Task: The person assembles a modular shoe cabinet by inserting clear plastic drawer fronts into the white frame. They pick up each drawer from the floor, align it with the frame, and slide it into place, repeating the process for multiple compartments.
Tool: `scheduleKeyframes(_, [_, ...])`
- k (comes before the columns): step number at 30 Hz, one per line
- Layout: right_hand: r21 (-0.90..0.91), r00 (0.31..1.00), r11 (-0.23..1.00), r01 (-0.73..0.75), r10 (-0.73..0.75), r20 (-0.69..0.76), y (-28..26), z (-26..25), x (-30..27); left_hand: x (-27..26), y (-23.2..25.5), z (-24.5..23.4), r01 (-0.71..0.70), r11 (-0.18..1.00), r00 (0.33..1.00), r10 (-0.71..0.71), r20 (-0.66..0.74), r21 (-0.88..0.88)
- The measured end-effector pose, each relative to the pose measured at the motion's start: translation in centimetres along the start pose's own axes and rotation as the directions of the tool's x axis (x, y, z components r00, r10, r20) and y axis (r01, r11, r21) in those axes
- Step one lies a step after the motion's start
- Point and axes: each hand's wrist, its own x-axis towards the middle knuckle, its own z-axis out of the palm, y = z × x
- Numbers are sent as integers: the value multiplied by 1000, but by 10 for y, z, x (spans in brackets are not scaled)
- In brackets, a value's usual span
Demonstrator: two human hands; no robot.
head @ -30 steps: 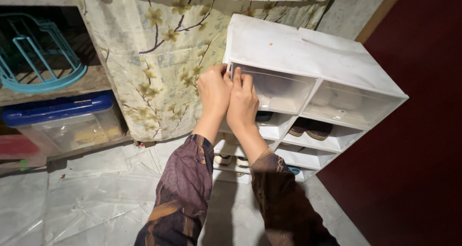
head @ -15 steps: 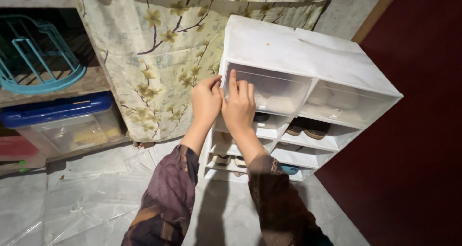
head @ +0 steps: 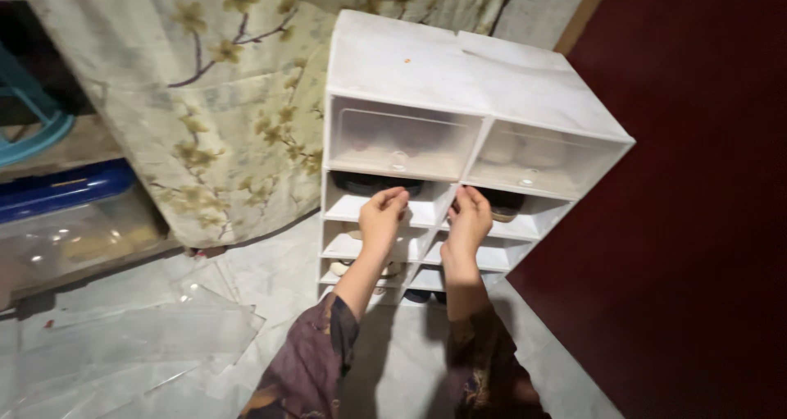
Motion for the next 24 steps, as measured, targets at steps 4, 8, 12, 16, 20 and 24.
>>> scheduleKeyframes(4, [69, 986, 991, -112, 102, 131, 0, -13, 11, 5, -23, 46, 30, 970, 999, -23, 35, -241])
scheduleKeyframes(8, [124, 948, 970, -207, 168, 272, -3, -17, 21, 7, -29, 76, -13, 937, 999, 26, 33, -348])
scheduleKeyframes(12, [182, 937, 957, -224, 160, 311, 0, -15, 32, 5, -28, 92, -47, 962, 998, 35, -49, -268])
scheduleKeyframes(16, [207, 949, 960, -188, 123, 290, 5, -10, 34, 2, -21, 97, -82, 974, 992, 59, -112, -210])
scheduleKeyframes(20, [187, 966, 976, -109, 60, 250, 7, -7, 27, 0, -15, 99, -105, 974, 988, 80, -130, -198])
scheduleKeyframes(24, [110, 976, 994, -19, -5, 217, 5, -1, 21, 0, -12, 99, -113, 971, 990, 91, -112, -212])
